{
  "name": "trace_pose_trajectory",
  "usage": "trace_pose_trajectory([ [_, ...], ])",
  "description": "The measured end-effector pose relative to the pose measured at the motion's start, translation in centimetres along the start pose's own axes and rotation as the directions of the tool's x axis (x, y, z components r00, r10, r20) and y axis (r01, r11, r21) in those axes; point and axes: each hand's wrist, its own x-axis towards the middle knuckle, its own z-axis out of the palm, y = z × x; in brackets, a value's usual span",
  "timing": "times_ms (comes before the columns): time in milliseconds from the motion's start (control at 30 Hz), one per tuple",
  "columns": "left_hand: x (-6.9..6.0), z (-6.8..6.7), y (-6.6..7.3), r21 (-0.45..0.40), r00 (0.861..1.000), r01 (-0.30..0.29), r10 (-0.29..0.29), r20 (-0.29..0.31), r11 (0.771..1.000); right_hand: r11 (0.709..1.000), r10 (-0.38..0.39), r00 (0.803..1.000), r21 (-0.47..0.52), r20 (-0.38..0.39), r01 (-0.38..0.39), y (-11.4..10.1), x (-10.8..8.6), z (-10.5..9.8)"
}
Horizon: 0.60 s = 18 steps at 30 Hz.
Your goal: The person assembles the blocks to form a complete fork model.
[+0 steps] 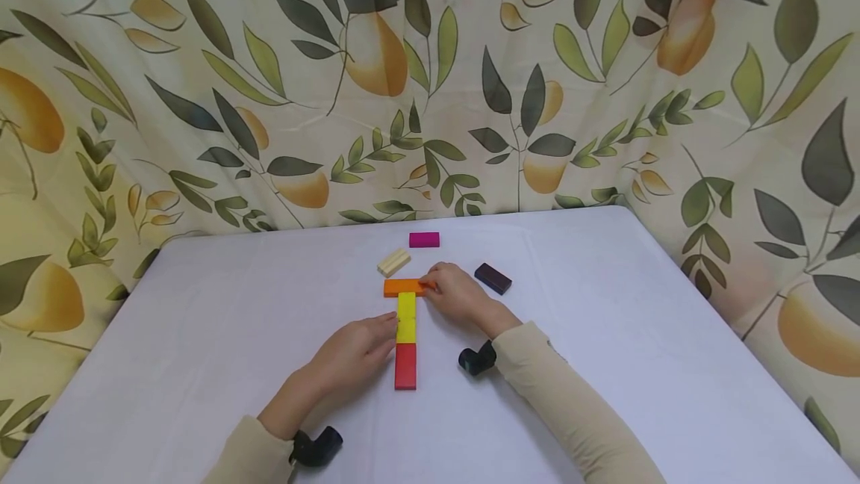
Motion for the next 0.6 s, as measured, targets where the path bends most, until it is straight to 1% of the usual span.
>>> trace_pose_trajectory([
  [133,0.7,0.0,-0.4,-0.024,1.0,0.02,-0.02,-0.014,1.0,1.0,0.002,1.0,0.005,-0.007,-0.002,0.2,0.0,0.0],
  [367,1.8,-0.1,-0.8,-0.038,0.998,0.056,-0.056,0.01,0.998,1.0,0.024,1.0,-0.005,-0.002,-0.024,0.5,-0.1,-0.5],
  [600,2.9,-0.3,-0.9,-0.063,0.995,0.094,-0.093,0.032,0.994,0.998,0.064,0.998,-0.009,-0.005,-0.064,0.6,-0.3,-1.1],
])
